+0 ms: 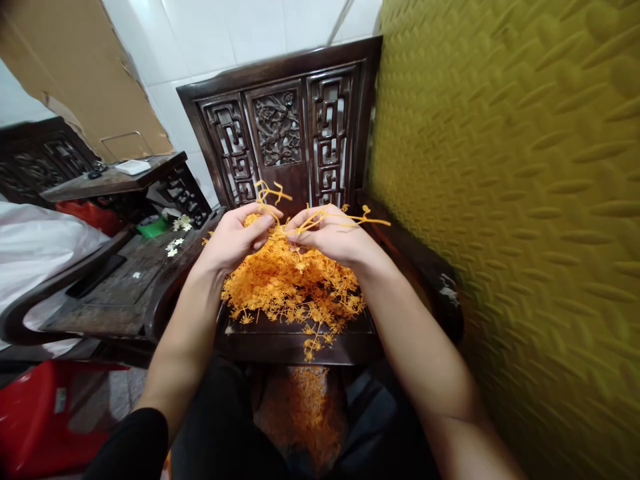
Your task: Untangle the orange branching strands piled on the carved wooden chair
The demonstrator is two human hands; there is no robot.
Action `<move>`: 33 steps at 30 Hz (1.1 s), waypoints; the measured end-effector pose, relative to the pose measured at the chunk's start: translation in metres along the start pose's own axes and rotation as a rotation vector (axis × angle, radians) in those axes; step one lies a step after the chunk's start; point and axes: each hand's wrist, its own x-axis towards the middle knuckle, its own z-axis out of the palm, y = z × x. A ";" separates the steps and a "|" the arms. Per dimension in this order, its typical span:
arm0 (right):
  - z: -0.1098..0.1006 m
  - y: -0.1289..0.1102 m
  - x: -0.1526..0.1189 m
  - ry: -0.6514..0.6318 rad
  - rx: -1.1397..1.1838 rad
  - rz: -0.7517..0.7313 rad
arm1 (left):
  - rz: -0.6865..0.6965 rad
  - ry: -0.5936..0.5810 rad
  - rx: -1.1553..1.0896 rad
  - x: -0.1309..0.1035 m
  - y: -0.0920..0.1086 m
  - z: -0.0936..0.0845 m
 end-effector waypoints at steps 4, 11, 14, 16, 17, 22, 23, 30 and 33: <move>-0.005 -0.003 -0.002 -0.088 0.096 0.046 | 0.185 -0.041 0.357 0.002 0.001 0.002; -0.009 -0.005 0.002 -0.017 0.159 -0.068 | 0.163 -0.172 0.486 0.001 -0.003 -0.004; -0.013 0.001 0.006 0.215 -0.023 -0.238 | 0.090 -0.178 0.554 -0.005 -0.002 -0.007; -0.020 0.004 0.006 0.283 -0.224 -0.265 | 0.083 -0.137 0.592 -0.007 0.002 -0.011; -0.024 0.005 0.005 0.217 -0.321 -0.225 | 0.095 -0.102 0.606 -0.007 0.005 -0.014; -0.022 0.006 -0.006 -0.955 -0.202 0.176 | -0.019 0.114 0.400 0.005 -0.007 -0.035; -0.014 0.007 -0.008 -1.084 -0.033 0.156 | -0.104 0.116 0.341 0.009 -0.015 -0.037; 0.045 0.008 0.000 0.210 0.633 -0.262 | -0.344 -0.182 0.258 0.022 -0.055 -0.014; 0.042 0.021 0.018 0.558 0.605 -0.347 | -0.349 -0.217 0.209 0.022 -0.056 0.003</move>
